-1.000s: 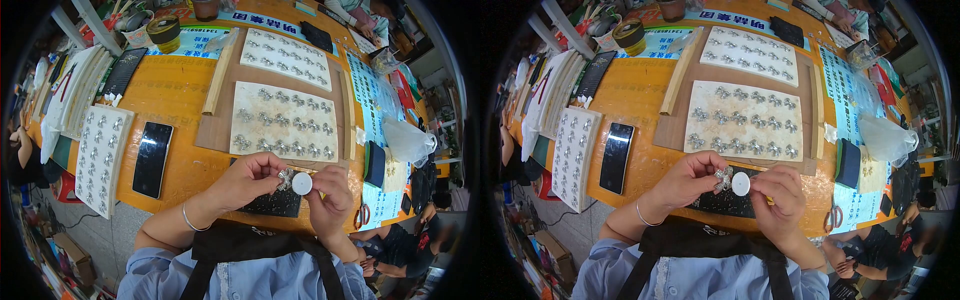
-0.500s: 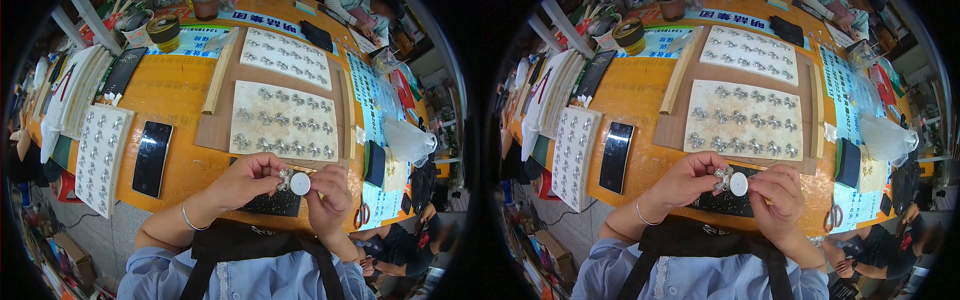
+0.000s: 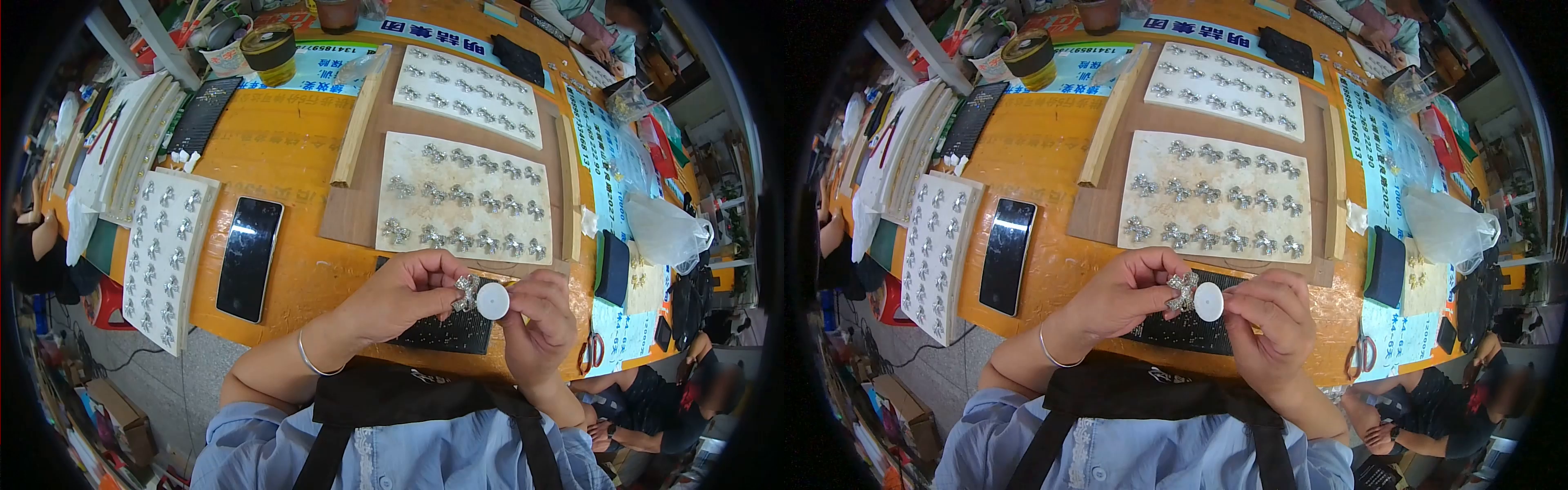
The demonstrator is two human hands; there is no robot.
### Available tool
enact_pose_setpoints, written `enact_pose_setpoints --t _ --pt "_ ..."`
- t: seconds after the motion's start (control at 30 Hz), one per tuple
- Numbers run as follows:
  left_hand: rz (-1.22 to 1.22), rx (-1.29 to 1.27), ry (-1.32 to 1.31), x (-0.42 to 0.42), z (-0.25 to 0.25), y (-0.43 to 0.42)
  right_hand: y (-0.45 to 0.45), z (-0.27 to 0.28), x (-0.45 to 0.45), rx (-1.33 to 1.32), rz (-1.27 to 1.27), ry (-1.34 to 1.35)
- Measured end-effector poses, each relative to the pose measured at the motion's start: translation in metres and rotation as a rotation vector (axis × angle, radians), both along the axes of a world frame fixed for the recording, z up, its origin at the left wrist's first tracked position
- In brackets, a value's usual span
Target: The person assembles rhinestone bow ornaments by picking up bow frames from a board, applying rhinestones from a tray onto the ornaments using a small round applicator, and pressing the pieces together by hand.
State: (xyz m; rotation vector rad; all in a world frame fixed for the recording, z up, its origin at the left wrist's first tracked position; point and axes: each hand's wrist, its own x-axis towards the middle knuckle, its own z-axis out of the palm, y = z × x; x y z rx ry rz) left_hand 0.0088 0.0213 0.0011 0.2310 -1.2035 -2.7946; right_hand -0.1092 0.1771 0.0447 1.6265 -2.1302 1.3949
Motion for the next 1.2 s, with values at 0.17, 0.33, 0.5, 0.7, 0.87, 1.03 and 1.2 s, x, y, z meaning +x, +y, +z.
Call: enact_pose_setpoints --t 0.17,0.33,0.5,0.7,0.87,1.03,1.2 --pt "0.002 0.02 0.013 0.0 -0.0009 0.0 0.0013 0.0001 -0.0009 0.002 0.004 0.012" --pt "-0.002 0.03 0.024 -0.0001 -0.0021 -0.0002 0.0003 0.0017 0.0001 0.008 0.014 0.02" --pt "-0.003 0.043 0.024 -0.0007 -0.0032 0.0001 0.0007 0.0021 0.0011 0.023 0.005 0.025" --pt "-0.003 0.05 0.025 -0.0007 -0.0031 0.0008 0.001 0.0021 0.0013 0.026 0.011 0.031" --pt "-0.001 0.045 0.006 -0.0004 -0.002 0.0005 0.0019 0.0018 0.0015 0.017 0.002 0.031" --pt "-0.004 0.065 0.023 -0.0007 -0.0041 0.0012 0.0027 0.0021 0.001 0.004 -0.004 0.031" --pt "-0.019 0.09 0.023 -0.0008 -0.0056 0.001 0.0021 0.0013 0.0009 -0.007 -0.001 0.039"
